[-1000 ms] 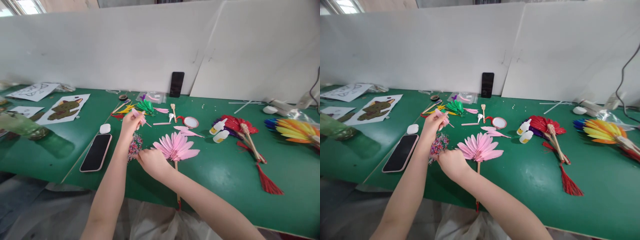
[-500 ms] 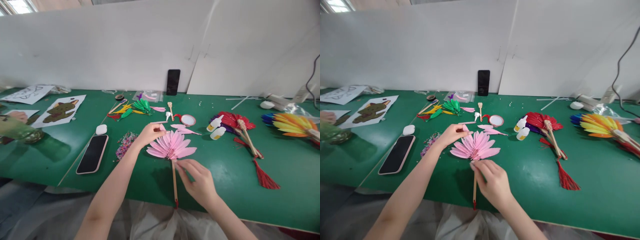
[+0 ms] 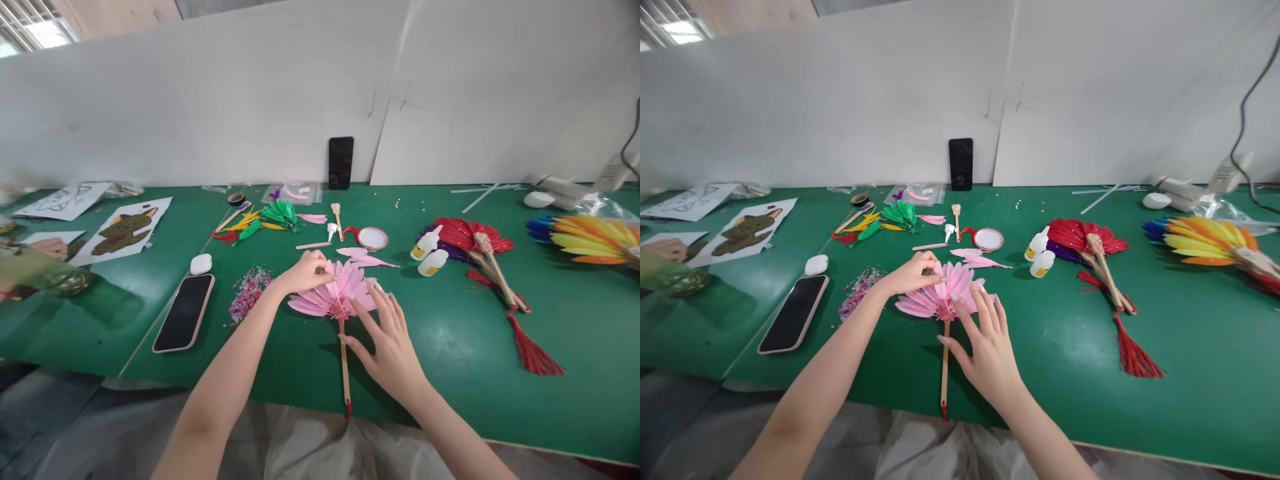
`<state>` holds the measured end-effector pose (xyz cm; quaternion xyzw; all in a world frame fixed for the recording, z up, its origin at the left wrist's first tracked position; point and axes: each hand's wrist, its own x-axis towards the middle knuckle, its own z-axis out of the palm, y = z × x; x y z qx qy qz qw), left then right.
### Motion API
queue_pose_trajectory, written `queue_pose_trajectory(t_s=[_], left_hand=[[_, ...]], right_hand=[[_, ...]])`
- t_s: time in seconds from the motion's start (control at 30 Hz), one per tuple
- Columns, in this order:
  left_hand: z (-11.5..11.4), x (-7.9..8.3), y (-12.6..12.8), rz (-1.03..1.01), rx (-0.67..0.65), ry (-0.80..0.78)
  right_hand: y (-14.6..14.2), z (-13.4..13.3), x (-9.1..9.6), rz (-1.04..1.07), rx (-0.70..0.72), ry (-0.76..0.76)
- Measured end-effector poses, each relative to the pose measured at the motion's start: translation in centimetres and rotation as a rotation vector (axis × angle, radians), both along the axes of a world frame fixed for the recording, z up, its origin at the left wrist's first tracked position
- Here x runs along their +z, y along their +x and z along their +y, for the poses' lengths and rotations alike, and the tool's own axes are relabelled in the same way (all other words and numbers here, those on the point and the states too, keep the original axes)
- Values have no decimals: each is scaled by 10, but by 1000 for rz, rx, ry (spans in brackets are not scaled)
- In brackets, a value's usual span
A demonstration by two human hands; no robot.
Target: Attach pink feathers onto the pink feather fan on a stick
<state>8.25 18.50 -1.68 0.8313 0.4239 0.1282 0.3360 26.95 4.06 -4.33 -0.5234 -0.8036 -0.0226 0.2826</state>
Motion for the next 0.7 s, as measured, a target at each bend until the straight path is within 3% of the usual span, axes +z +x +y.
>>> queue_pose_trajectory(t_s=[0.2,0.43,0.7], left_hand=[[4,-4,0,-63,57,54],[7,-1,-1,-113,94,-28],[5,-2,4,-99,147,67]], right_hand=[[-3,-2,-6,-55,10,-46],[-4,-2,-6,-69,24,-66],[-4,-3,-8,-79,25,-91]])
